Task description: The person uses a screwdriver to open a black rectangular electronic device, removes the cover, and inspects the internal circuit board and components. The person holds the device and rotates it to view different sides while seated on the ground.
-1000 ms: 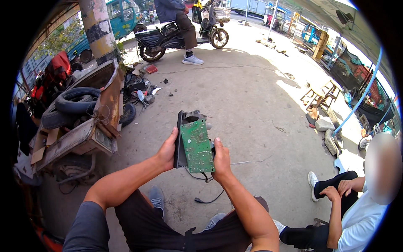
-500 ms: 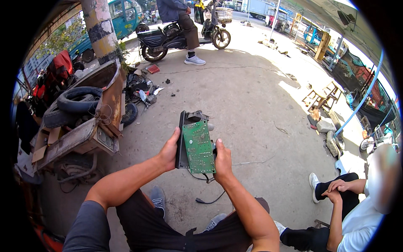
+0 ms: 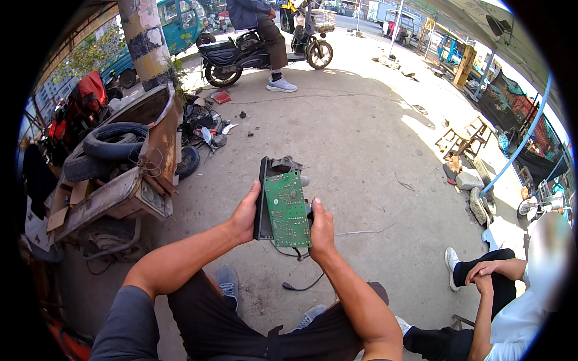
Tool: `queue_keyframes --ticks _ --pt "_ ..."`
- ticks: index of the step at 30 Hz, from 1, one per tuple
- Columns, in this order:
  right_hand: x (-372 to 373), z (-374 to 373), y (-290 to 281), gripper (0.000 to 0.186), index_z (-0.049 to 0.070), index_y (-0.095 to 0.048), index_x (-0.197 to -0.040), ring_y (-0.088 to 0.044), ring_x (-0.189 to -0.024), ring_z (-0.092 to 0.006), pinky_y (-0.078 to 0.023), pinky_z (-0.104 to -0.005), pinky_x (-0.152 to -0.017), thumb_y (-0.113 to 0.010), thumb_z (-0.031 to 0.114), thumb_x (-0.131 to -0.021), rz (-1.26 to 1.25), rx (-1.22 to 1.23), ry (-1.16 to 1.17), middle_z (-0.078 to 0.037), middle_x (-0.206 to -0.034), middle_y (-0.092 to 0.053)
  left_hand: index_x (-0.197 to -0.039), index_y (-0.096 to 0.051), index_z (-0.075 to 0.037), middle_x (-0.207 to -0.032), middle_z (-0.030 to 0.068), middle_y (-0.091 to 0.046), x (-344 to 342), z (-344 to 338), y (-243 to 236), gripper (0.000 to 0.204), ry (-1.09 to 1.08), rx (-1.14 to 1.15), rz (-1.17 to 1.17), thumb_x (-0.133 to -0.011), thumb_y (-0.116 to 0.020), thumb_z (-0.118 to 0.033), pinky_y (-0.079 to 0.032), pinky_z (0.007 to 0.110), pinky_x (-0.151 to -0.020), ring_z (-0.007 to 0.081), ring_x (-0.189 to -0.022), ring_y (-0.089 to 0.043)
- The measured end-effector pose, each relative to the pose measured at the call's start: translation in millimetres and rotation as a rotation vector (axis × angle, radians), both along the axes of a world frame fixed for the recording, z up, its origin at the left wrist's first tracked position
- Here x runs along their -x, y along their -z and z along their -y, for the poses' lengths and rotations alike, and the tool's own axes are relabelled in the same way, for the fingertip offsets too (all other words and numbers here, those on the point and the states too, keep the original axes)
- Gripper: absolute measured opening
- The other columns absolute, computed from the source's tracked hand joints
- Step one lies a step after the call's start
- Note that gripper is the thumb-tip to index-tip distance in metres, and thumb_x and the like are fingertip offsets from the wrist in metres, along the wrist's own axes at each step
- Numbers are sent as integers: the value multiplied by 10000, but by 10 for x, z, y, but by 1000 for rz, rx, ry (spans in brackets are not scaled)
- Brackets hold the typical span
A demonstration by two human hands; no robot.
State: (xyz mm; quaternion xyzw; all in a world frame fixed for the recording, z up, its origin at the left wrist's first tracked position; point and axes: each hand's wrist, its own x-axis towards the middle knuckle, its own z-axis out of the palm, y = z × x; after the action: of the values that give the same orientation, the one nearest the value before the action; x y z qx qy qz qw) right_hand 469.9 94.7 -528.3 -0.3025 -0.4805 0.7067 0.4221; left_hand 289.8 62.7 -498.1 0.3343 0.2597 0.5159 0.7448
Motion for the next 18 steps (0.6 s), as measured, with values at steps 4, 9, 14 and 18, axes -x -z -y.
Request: queue_keyframes --ticks 4,9,14,18 --pt "9 25 -35 632 -130 -588 -1199 -736 -905 -314 -639 -402 -795 -204 356 -1073 1 -5 19 -250 -1074 -697 -1557 -289 -139 -1536 116 -420 0 4 -4 739 -5 1 -11 -1031 -32 -591 -441 476 -1134 288 -1363 -488" --pt "3 24 -43 628 -130 -604 -1175 -740 -888 -307 -639 -396 -781 -218 356 -1074 6 -10 42 -246 -1052 -705 -1557 -290 -144 -1525 121 -434 -13 -5 -1 743 -6 1 20 -1027 -35 -599 -449 469 -1129 288 -1359 -492" --pt "10 29 -40 635 -131 -606 -1174 -740 -879 -303 -640 -390 -775 -215 359 -1076 12 -26 13 -247 -1052 -706 -1557 -289 -145 -1520 125 -439 11 -1 17 749 -13 6 -12 -1024 -45 -610 -453 467 -1127 287 -1352 -500" --pt "-39 -90 199 634 -132 -604 -1181 -737 -891 -303 -636 -389 -796 -203 349 -1081 72 -50 43 -247 -1063 -703 -1554 -293 -137 -1513 128 -446 3 -15 34 746 -8 8 16 -1026 -54 -607 -457 464 -1124 287 -1349 -504"
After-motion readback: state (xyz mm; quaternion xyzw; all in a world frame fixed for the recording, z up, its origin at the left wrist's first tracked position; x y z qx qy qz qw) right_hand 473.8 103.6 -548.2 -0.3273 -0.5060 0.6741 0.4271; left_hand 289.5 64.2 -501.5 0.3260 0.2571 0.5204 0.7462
